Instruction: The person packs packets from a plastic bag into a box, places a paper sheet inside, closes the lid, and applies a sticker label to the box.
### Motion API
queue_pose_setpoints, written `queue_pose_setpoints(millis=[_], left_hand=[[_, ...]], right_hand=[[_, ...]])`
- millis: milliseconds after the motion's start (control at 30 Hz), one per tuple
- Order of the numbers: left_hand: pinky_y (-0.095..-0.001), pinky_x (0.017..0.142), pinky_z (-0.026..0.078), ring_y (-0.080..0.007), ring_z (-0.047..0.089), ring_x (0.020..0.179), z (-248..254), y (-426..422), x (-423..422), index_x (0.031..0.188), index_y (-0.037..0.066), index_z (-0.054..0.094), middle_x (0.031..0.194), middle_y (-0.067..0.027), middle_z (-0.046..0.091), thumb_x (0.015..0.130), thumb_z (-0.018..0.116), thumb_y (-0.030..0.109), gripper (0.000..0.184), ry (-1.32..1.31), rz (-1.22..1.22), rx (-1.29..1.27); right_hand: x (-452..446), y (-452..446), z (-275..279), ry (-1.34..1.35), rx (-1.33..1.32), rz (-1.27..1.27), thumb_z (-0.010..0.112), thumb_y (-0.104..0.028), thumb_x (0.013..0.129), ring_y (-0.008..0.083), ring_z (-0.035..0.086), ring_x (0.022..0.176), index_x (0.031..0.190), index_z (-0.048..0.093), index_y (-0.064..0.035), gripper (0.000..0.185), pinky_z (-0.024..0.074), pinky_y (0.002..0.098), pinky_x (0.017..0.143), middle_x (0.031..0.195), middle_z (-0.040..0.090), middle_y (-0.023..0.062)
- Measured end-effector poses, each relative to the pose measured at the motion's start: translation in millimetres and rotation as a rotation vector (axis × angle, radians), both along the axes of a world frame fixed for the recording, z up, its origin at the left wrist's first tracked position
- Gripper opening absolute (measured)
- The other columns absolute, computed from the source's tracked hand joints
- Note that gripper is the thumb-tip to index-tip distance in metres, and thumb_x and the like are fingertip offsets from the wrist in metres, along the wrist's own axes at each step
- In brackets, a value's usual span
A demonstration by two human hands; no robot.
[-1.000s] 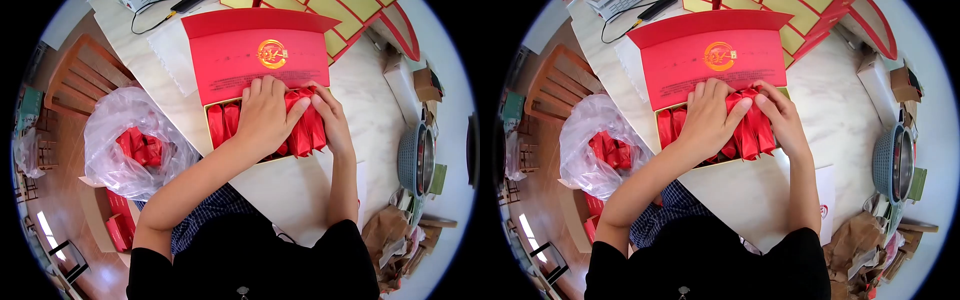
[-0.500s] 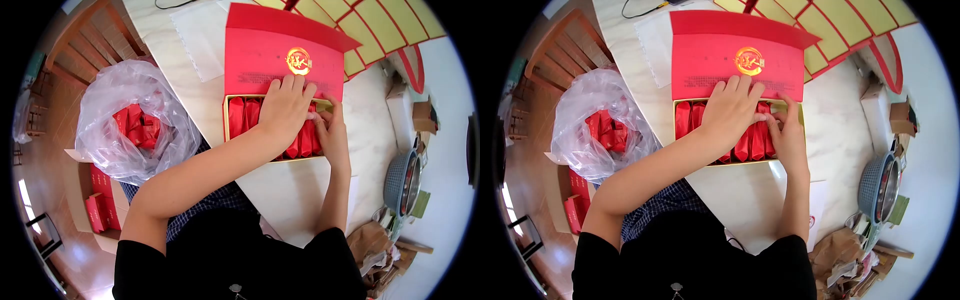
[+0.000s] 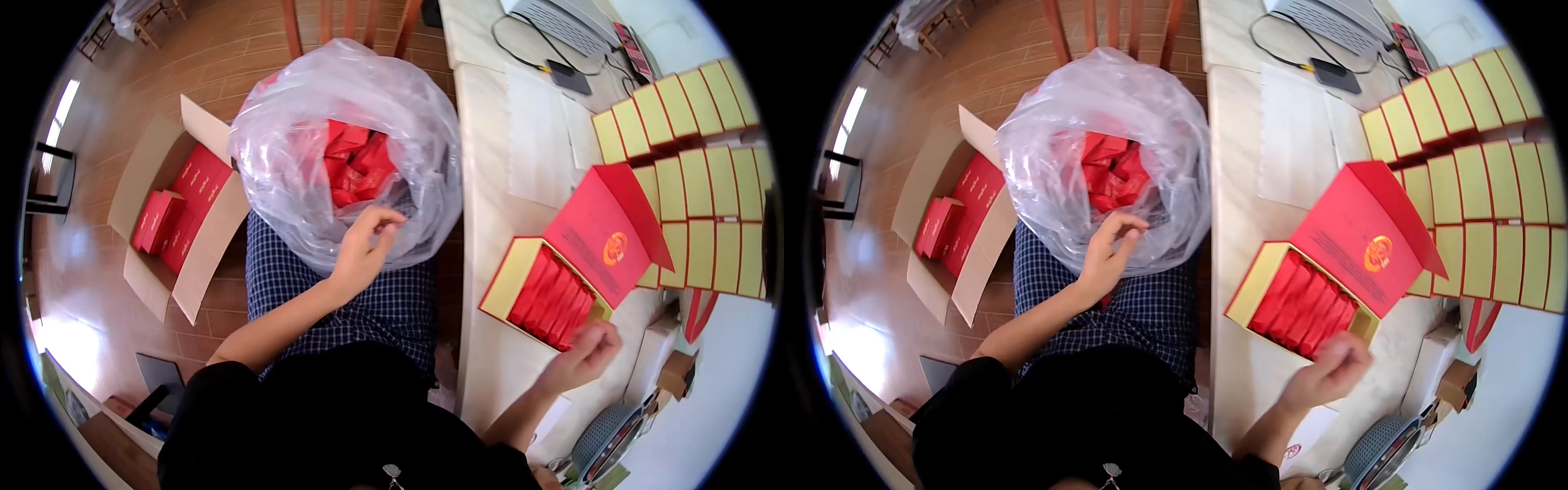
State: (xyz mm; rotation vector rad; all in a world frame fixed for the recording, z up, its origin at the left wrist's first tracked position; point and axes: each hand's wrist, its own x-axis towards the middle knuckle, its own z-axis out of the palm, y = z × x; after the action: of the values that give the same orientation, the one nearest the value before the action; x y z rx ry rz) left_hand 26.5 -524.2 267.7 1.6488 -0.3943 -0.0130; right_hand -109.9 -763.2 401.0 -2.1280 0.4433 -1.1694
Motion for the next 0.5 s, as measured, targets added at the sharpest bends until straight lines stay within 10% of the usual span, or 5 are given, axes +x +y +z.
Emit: queue_pose_setpoints(millis=[333,500], left_hand=[[-0.026,0.076,0.046,-0.0125,0.058,0.081,-44.6,73.6,-21.0,0.104,0.0,0.06,0.088,-0.0062,0.062,0.093,0.05,0.001,0.015,0.436,0.138,-0.156],[-0.025,0.075,0.046,-0.0111,0.058,0.079,-47.7,101.4,-20.3,0.102,0.001,0.061,0.084,-0.0052,0.063,0.093,0.05,0.001,0.014,0.48,0.207,-0.217]], right_hand=[[166.9,193.0,-170.6,0.58,0.513,0.569,0.059,-0.008,0.087,0.0294,0.056,0.099,0.124,0.044,0.0033,0.041,0.0456,0.0374,0.089,0.111,0.052,0.0207],[261.9,165.0,-248.4,0.668,-0.379,0.369,0.062,-0.001,0.073,0.0378,0.052,0.108,0.126,0.046,-0.0018,0.055,0.0415,0.0463,0.095,0.114,0.054,0.022]])
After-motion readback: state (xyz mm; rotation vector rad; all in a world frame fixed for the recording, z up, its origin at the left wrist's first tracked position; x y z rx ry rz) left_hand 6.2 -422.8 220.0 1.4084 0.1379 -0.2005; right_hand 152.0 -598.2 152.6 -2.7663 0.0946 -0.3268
